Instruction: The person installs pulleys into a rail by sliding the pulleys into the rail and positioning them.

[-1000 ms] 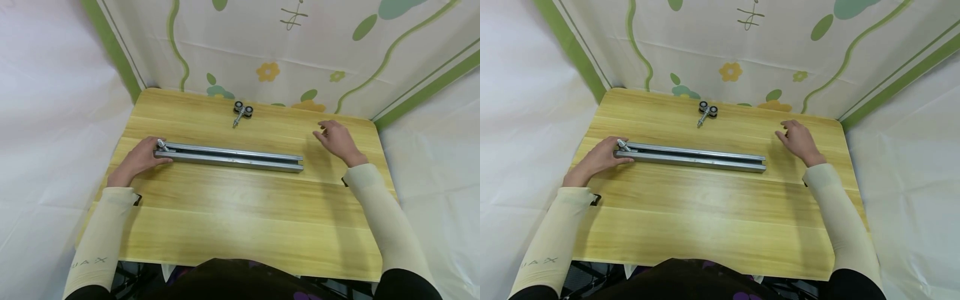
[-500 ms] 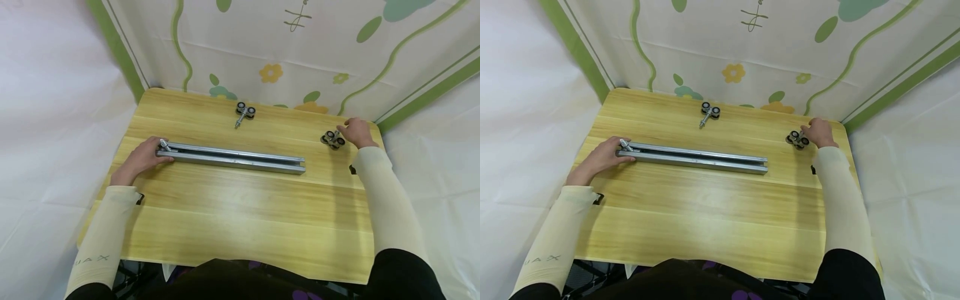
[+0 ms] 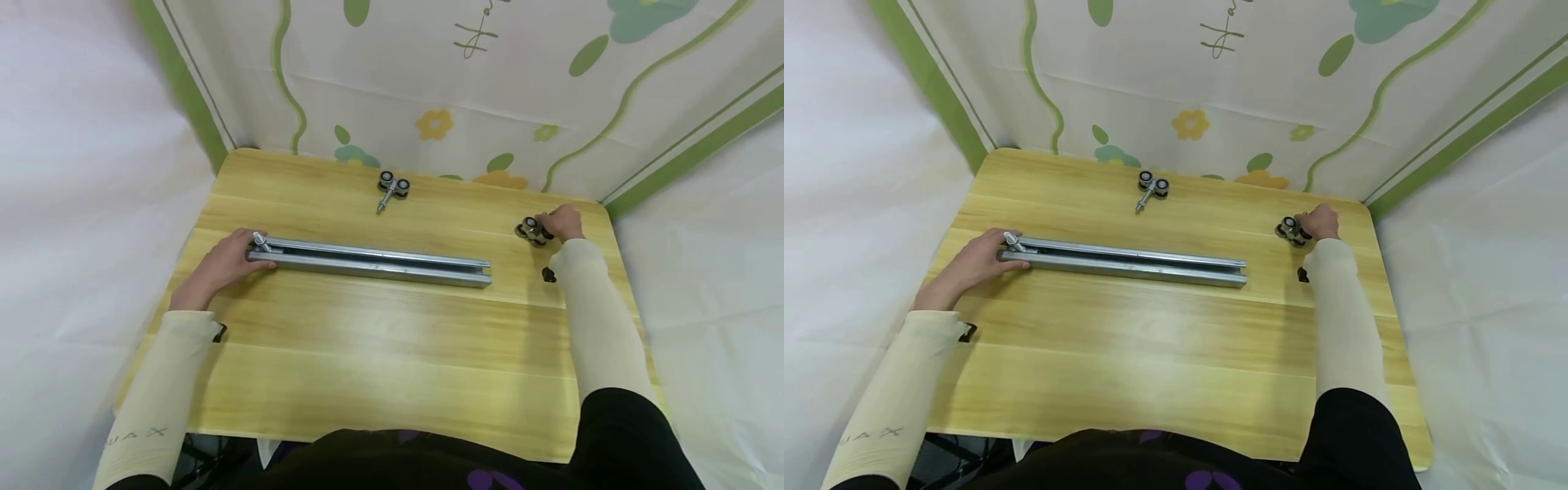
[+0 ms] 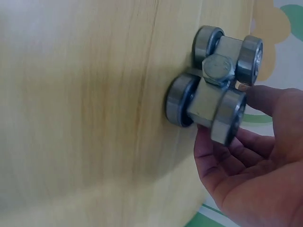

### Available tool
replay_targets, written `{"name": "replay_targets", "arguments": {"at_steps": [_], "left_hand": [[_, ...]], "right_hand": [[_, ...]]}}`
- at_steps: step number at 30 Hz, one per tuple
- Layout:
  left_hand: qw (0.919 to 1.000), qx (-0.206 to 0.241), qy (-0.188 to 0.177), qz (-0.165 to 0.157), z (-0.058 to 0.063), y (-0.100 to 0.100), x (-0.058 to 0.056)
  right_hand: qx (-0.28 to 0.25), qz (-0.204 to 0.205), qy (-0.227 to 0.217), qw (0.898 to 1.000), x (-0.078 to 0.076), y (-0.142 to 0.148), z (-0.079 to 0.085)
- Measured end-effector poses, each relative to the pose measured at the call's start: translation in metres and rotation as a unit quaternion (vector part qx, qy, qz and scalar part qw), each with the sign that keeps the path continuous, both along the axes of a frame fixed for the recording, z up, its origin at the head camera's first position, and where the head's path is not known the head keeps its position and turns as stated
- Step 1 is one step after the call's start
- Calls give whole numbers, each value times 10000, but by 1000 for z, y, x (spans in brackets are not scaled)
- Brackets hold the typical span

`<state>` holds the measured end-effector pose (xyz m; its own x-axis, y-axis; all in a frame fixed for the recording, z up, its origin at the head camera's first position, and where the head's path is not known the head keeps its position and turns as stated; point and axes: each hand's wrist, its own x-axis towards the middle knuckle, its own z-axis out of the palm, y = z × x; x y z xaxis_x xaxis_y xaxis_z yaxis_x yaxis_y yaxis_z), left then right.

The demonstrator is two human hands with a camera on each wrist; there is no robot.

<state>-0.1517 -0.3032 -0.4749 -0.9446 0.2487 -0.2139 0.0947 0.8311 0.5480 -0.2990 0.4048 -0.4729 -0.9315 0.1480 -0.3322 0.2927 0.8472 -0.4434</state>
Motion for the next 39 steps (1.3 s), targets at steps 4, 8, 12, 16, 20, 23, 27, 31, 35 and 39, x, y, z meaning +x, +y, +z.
{"name": "replay_targets", "arguments": {"at_steps": [4, 8, 12, 16, 20, 23, 27, 31, 35, 39], "left_hand": [[10000, 60, 60, 26, -2, 0, -2], [10000, 49, 73, 20, 0, 1, -5], [10000, 27, 11, -1, 3, 2, -6], [10000, 39, 11, -12, 3, 3, -6], [10000, 38, -6, 7, 3, 4, -6], [10000, 38, -44, 16, 3, 4, -5], [10000, 41, -50, 22, 3, 4, -4], [10000, 34, -35, 53, 3, 2, -3], [10000, 59, -8, 62, 1, 1, -4], [9999, 76, 40, 80, 1, 0, -4]], "right_hand": [[-207, -426, -7, 9989, -2, 2, -5], [-465, -826, 16, 9955, -1, 1, -5], [-637, -1081, -26, 9921, 0, -2, -4], [-821, -1216, -55, 9892, 0, -4, -4], [-863, -1282, 50, 9880, 3, -7, -2], [-800, -1333, 161, 9877, 6, -9, 1], [-907, -1379, 300, 9858, 11, -12, 5], [-1088, -1351, 409, 9840, 16, -17, 7], [-1200, -1296, 586, 9825, 23, -19, 10], [-1428, -1156, 765, 9800, 32, -18, 12]]}}
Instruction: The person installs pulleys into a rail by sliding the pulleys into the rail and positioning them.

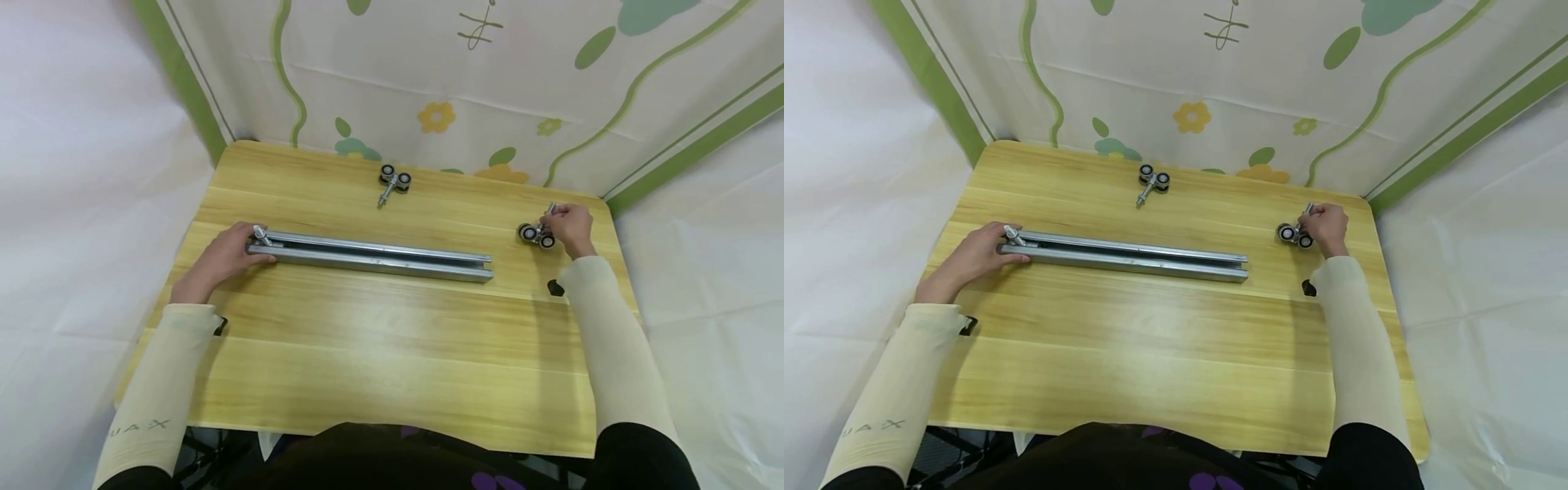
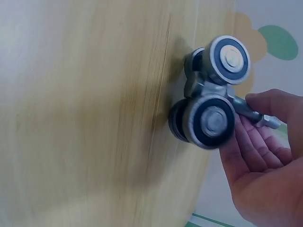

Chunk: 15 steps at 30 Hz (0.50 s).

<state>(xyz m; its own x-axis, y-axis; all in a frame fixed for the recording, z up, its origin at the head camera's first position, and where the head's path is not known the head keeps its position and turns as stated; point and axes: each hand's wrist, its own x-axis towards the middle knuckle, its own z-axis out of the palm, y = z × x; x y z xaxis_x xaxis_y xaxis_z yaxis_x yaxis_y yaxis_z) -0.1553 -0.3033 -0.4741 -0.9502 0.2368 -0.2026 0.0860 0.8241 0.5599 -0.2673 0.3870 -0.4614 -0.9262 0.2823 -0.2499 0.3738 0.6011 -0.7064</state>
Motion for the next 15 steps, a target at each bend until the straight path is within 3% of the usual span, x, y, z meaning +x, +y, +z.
{"name": "replay_targets", "arguments": {"at_steps": [3, 7, 12, 15], "left_hand": [[10000, 16, 12, 13, 0, -1, 1], [10000, 62, 9, 12, -1, -2, 2], [9999, 139, 69, 11, -3, -4, 1], [9998, 170, 92, -4, -4, -4, 0]], "right_hand": [[-64, 237, 135, 9996, 7, 2, 2], [291, 733, 335, 9963, 17, 3, 4], [1185, 1407, 613, 9810, 31, 5, 4], [1442, 1723, 793, 9712, 37, 4, 2]]}}
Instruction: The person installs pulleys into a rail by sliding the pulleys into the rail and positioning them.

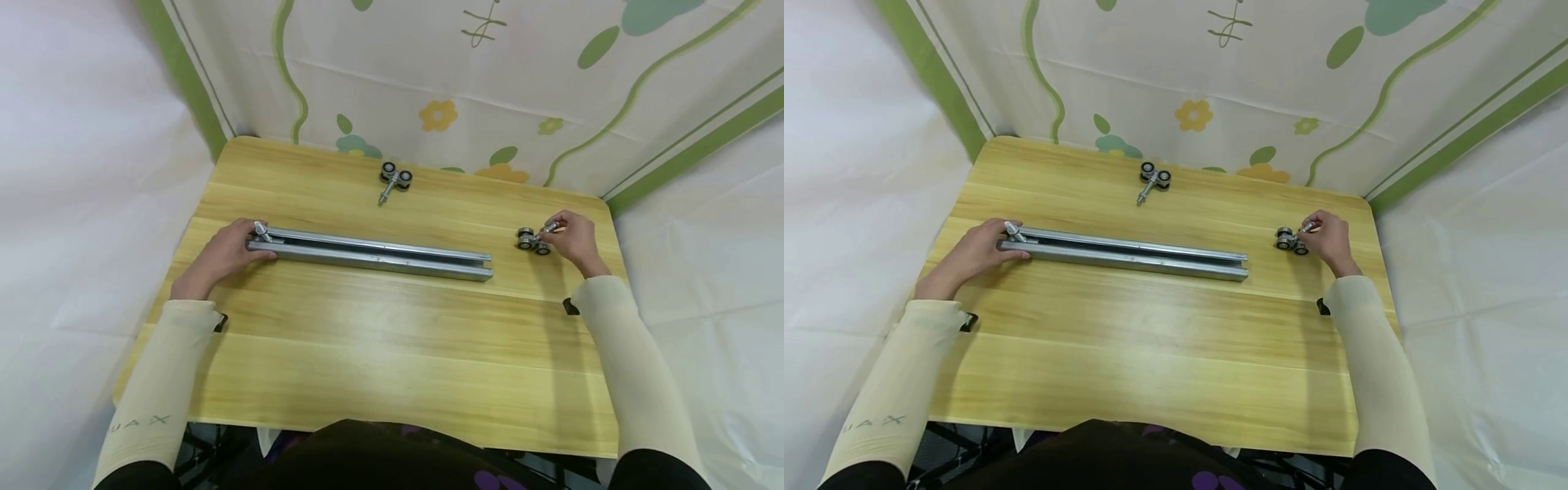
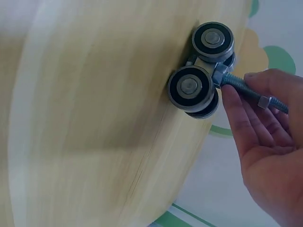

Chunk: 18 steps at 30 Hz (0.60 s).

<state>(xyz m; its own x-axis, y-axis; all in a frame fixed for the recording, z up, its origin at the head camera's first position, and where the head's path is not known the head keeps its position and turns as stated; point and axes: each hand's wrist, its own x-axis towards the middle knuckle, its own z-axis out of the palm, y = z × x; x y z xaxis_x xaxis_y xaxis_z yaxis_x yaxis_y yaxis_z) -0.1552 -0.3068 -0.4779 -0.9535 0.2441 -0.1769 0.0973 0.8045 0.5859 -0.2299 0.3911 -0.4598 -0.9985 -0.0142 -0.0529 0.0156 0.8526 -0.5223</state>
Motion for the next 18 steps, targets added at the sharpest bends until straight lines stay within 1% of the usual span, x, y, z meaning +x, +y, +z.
{"name": "replay_targets", "arguments": {"at_steps": [5, 8, 12, 15, 18], "left_hand": [[10000, -30, -20, -2, 0, 0, -1], [10000, -45, -36, -5, 0, 1, -1], [10000, -33, 0, -23, 1, 1, -1], [10000, -28, 7, -22, 1, 0, 0], [10000, -40, -13, -14, 0, 1, -1]], "right_hand": [[290, 329, 266, 9987, 6, -2, -4], [642, 530, 393, 9957, 7, -4, -3], [1067, 759, 322, 9909, 6, -7, 1], [1173, 757, 166, 9901, 5, -9, 3], [1185, 730, 112, 9902, 4, -10, 4]]}}
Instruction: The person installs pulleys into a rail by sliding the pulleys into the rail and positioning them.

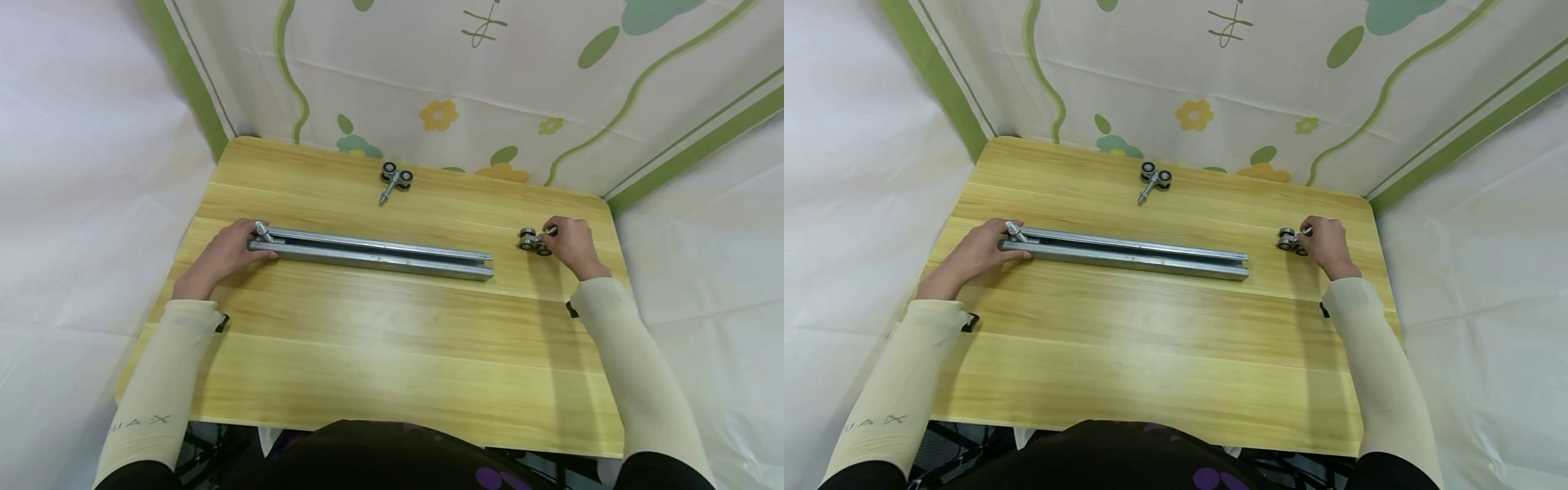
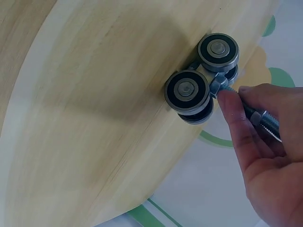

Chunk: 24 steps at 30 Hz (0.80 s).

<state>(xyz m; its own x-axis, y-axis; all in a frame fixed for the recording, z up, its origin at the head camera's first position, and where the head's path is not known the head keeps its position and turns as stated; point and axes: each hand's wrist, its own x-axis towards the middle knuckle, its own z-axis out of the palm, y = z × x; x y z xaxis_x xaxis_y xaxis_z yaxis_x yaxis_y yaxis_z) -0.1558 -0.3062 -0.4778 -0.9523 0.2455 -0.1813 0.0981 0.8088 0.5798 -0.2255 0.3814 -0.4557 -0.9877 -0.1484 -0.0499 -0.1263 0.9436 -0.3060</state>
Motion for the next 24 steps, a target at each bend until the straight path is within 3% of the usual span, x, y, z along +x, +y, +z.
{"name": "replay_targets", "arguments": {"at_steps": [14, 24], "left_hand": [[10000, 53, 32, -12, 0, 3, 0], [10000, -21, -23, 28, 1, 2, 0]], "right_hand": [[169, 205, -184, 9995, 0, 2, 8], [193, 509, -147, 9984, 15, -3, 9]]}}
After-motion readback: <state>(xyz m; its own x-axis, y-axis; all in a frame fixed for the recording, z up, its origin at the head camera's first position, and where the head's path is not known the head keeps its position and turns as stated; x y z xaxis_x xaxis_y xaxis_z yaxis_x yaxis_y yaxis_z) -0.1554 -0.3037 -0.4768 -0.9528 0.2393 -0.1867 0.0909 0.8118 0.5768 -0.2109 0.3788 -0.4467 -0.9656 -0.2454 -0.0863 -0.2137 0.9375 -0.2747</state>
